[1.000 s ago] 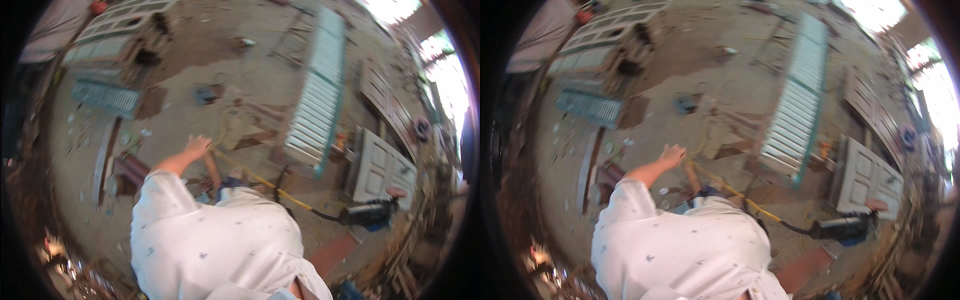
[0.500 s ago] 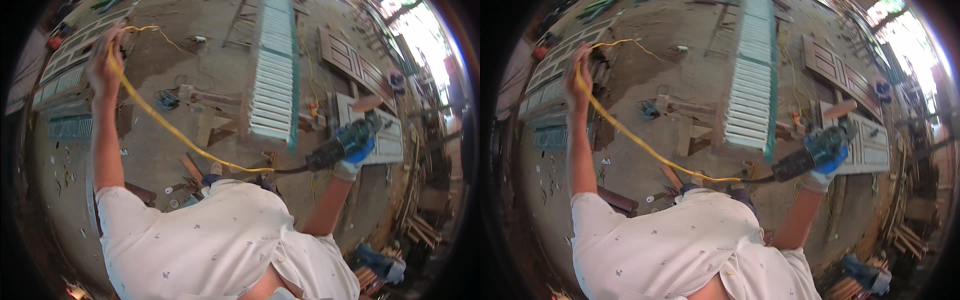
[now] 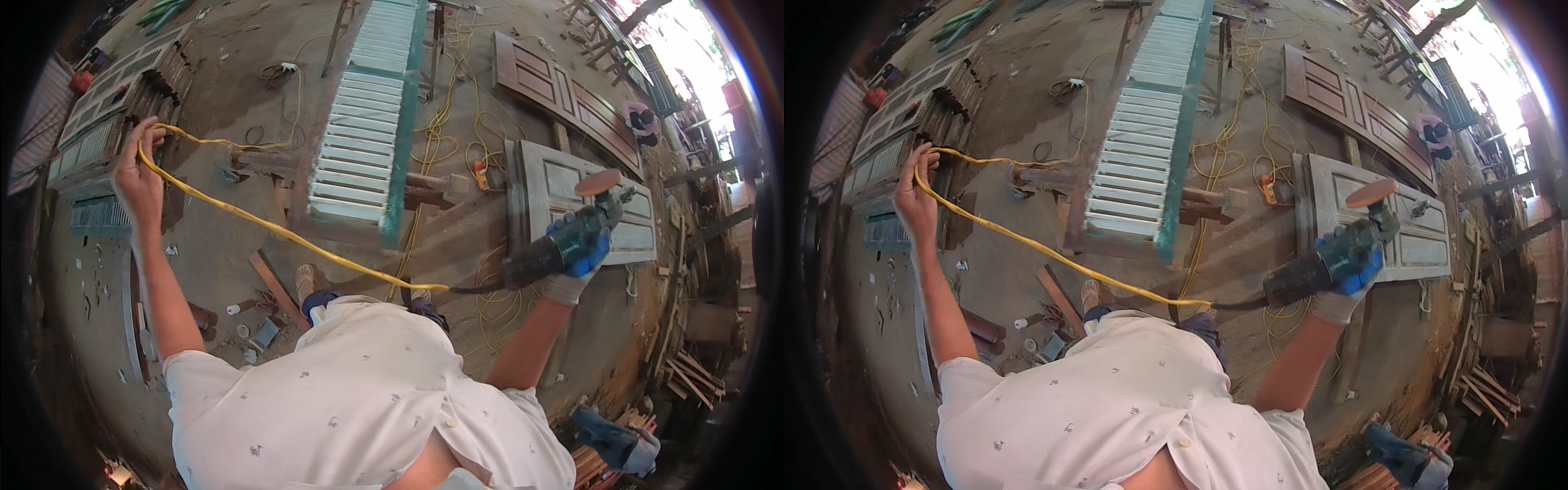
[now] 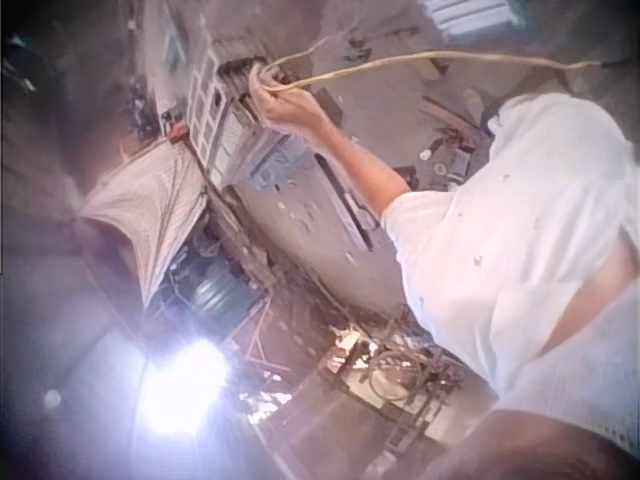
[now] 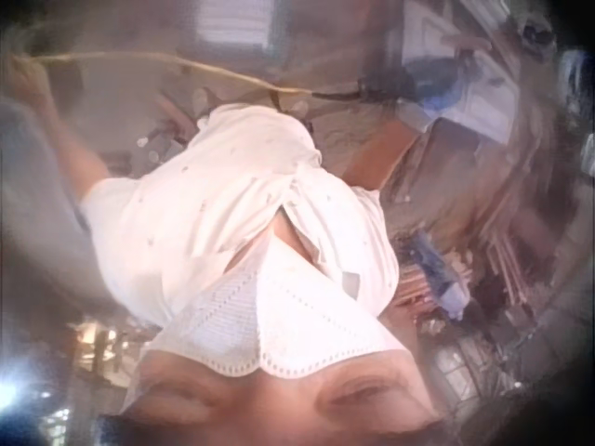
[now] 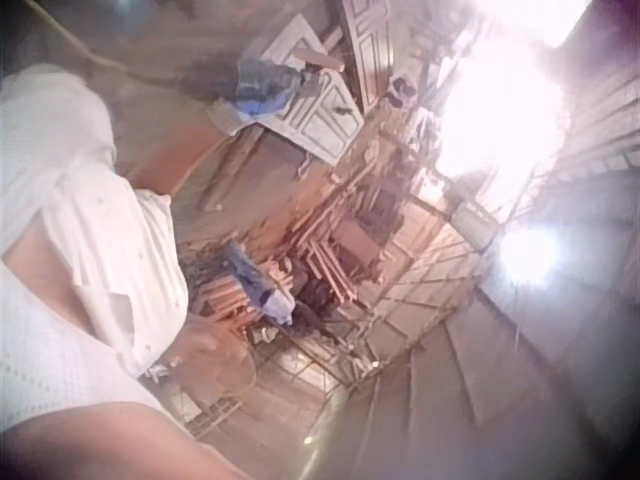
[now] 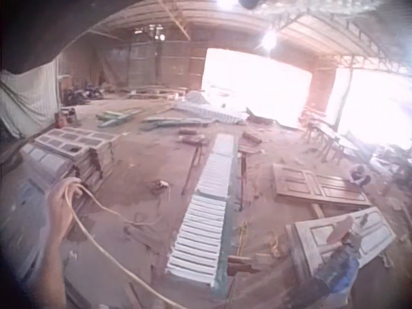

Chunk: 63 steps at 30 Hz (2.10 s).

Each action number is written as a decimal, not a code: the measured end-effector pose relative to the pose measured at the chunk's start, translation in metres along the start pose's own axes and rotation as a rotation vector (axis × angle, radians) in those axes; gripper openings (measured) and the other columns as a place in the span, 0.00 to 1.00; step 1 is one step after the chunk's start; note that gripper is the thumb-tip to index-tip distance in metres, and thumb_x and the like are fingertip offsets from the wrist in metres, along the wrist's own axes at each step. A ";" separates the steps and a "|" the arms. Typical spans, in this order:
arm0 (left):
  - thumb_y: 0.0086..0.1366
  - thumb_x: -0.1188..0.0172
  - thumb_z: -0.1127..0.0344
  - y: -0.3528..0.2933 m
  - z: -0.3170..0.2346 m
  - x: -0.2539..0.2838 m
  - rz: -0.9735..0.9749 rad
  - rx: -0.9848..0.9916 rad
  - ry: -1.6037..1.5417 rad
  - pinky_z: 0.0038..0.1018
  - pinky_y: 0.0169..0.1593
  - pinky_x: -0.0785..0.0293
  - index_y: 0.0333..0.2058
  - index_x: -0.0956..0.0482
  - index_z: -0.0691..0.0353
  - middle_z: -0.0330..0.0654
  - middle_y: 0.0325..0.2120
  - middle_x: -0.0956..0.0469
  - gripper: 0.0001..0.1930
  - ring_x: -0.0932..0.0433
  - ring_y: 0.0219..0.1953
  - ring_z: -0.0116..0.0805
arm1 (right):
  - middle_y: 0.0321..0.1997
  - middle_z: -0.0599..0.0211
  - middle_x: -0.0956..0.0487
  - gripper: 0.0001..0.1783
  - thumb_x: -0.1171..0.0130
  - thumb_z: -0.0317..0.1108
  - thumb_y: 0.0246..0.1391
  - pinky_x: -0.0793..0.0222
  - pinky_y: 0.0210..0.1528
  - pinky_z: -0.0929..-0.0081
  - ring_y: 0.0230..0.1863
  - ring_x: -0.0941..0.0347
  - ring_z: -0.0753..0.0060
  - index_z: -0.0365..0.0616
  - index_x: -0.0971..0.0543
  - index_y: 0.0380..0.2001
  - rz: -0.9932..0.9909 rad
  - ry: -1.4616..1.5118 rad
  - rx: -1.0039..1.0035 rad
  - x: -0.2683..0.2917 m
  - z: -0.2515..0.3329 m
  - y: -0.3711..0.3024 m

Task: The person uses an electric sander to smooth the surface of a long wooden frame with slats. They move the sander along the frame, repositioning it to cover different sections.

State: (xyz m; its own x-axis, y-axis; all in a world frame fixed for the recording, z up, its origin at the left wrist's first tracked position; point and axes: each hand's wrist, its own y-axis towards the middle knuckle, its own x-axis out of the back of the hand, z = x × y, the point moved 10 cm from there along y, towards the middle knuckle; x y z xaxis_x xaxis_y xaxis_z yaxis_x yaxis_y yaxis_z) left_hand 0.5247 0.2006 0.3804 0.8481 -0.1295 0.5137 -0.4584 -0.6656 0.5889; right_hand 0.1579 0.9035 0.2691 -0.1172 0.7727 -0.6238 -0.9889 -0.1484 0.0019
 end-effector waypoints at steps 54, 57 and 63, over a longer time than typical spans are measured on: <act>0.71 0.36 0.32 -0.312 -0.388 -0.698 0.180 1.072 -1.254 0.40 0.70 0.38 0.69 0.33 0.64 0.42 0.66 0.27 0.44 0.30 0.66 0.35 | 0.55 0.57 0.13 0.45 0.17 0.41 0.43 0.21 0.56 0.65 0.53 0.15 0.64 0.48 0.23 0.66 1.351 -1.254 0.056 -0.086 -0.164 0.348; 0.75 0.41 0.34 -0.323 -0.343 -0.662 -0.144 1.262 -1.404 0.51 0.75 0.41 0.73 0.35 0.57 0.40 0.67 0.25 0.41 0.29 0.70 0.36 | 0.49 0.51 0.12 0.50 0.19 0.56 0.42 0.18 0.52 0.57 0.49 0.12 0.52 0.54 0.27 0.68 1.633 -1.329 0.176 -0.090 -0.236 0.261; 0.73 0.35 0.38 -0.428 -0.243 -0.596 -0.783 1.432 -1.573 0.39 0.61 0.24 0.64 0.26 0.52 0.35 0.57 0.20 0.32 0.20 0.58 0.31 | 0.47 0.51 0.12 0.50 0.25 0.58 0.48 0.20 0.48 0.51 0.46 0.13 0.45 0.55 0.32 0.71 1.993 -1.523 0.035 -0.056 -0.326 0.087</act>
State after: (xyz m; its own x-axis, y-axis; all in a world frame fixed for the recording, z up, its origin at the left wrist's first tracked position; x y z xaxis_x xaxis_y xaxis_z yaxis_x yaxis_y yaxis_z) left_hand 0.1510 0.7412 -0.0259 0.5097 0.5251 -0.6815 -0.2201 -0.6862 -0.6933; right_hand 0.1078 0.6462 0.0490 -0.3901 -0.4559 0.8000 0.2741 -0.8869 -0.3718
